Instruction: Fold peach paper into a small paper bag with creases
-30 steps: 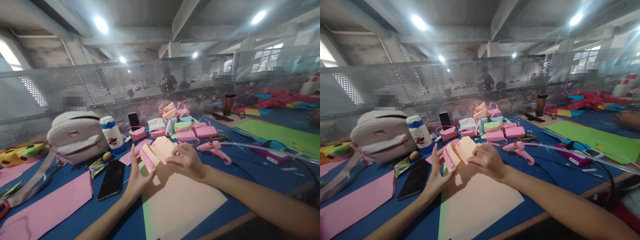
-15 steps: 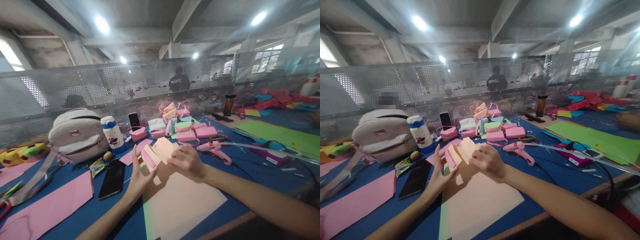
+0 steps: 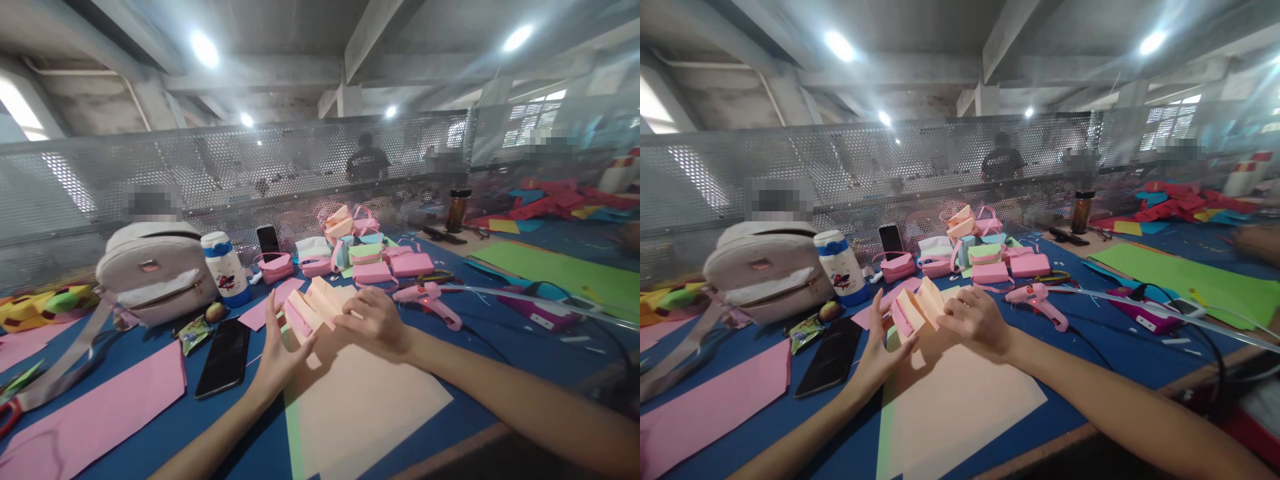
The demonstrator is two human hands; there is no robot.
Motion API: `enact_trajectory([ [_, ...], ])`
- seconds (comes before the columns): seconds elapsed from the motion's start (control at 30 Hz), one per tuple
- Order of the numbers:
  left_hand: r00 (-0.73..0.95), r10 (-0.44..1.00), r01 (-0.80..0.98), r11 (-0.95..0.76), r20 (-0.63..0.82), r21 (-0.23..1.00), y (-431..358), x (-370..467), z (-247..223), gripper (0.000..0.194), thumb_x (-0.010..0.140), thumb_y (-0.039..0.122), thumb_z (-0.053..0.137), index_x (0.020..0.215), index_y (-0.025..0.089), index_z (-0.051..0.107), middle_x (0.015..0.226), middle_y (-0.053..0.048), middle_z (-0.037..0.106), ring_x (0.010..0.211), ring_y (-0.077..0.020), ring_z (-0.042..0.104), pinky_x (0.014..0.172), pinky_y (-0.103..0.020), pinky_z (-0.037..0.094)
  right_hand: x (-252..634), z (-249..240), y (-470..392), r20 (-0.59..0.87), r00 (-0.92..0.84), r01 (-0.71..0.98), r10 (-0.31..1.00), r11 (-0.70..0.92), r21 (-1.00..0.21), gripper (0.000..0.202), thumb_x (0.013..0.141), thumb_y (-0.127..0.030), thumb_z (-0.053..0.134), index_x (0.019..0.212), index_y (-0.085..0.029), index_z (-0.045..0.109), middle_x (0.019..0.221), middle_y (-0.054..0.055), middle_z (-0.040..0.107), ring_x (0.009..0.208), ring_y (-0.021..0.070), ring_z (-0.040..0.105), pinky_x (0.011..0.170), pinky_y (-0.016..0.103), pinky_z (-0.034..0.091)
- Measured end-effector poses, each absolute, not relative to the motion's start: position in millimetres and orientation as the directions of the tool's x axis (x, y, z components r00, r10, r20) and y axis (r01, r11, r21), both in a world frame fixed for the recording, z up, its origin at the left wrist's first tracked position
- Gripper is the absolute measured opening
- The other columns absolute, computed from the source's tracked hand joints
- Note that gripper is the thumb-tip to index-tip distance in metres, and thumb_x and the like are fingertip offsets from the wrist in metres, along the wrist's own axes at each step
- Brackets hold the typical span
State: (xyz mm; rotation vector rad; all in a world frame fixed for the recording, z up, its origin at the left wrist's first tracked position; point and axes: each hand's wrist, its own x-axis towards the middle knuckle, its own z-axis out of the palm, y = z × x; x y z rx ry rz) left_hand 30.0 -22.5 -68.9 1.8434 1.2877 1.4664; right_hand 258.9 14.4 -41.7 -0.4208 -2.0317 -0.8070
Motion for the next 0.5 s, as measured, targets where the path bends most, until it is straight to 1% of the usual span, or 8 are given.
enact_trajectory([
  [0.07, -0.013, 0.868, 0.379, -0.455, 0.496, 0.806, -22.2, 30.1, -69.4, 0.1, 0.078, 0.041, 0.072, 0.154, 0.036, 0.007, 0.142, -0.01, 0.038, 0.126, -0.032, 0.049, 0.106, -0.055, 0.039, 258.7, -41.6, 13.8, 0.825, -0.565, 0.553, -0.017, 0.735, 0.393, 0.019, 0.092, -0.007, 0.06, 0.088, -0.022, 0.07, 0.076, 0.0, 0.065, 0.075, 0.017, 0.048, 0.072, 0.033, 0.036],
  [0.2, -0.013, 0.871, 0.377, -0.451, 0.492, 0.809, -21.9, 30.1, -69.5, 0.099, 0.079, 0.041, 0.072, 0.154, 0.035, 0.007, 0.143, -0.011, 0.037, 0.127, -0.0325, 0.048, 0.107, -0.055, 0.038, 257.9, -43.6, 14.8, 0.824, -0.566, 0.54, -0.019, 0.747, 0.388, 0.022, 0.094, -0.008, 0.056, 0.084, -0.022, 0.07, 0.076, 0.001, 0.065, 0.076, 0.0173, 0.048, 0.071, 0.033, 0.035],
  [0.3, -0.01, 0.875, 0.372, -0.445, 0.483, 0.814, -22.2, 30.4, -68.6, 0.1, 0.078, 0.041, 0.073, 0.154, 0.035, 0.007, 0.142, -0.011, 0.038, 0.125, -0.0316, 0.049, 0.105, -0.053, 0.04, 257.7, -45.1, 15.8, 0.82, -0.572, 0.527, -0.016, 0.759, 0.382, 0.021, 0.096, -0.01, 0.056, 0.082, -0.021, 0.069, 0.075, 0.001, 0.066, 0.076, 0.0177, 0.048, 0.071, 0.033, 0.035],
  [0.5, -0.023, 0.867, 0.385, -0.451, 0.497, 0.805, -22.9, 31.2, -68.0, 0.099, 0.077, 0.039, 0.073, 0.153, 0.033, 0.01, 0.138, -0.011, 0.04, 0.124, -0.0308, 0.05, 0.106, -0.052, 0.039, 257.9, -47.2, 17.2, 0.841, -0.541, 0.533, 0.012, 0.778, 0.332, 0.02, 0.097, -0.013, 0.055, 0.085, -0.021, 0.07, 0.075, 0.001, 0.066, 0.075, 0.0172, 0.048, 0.072, 0.033, 0.037],
])
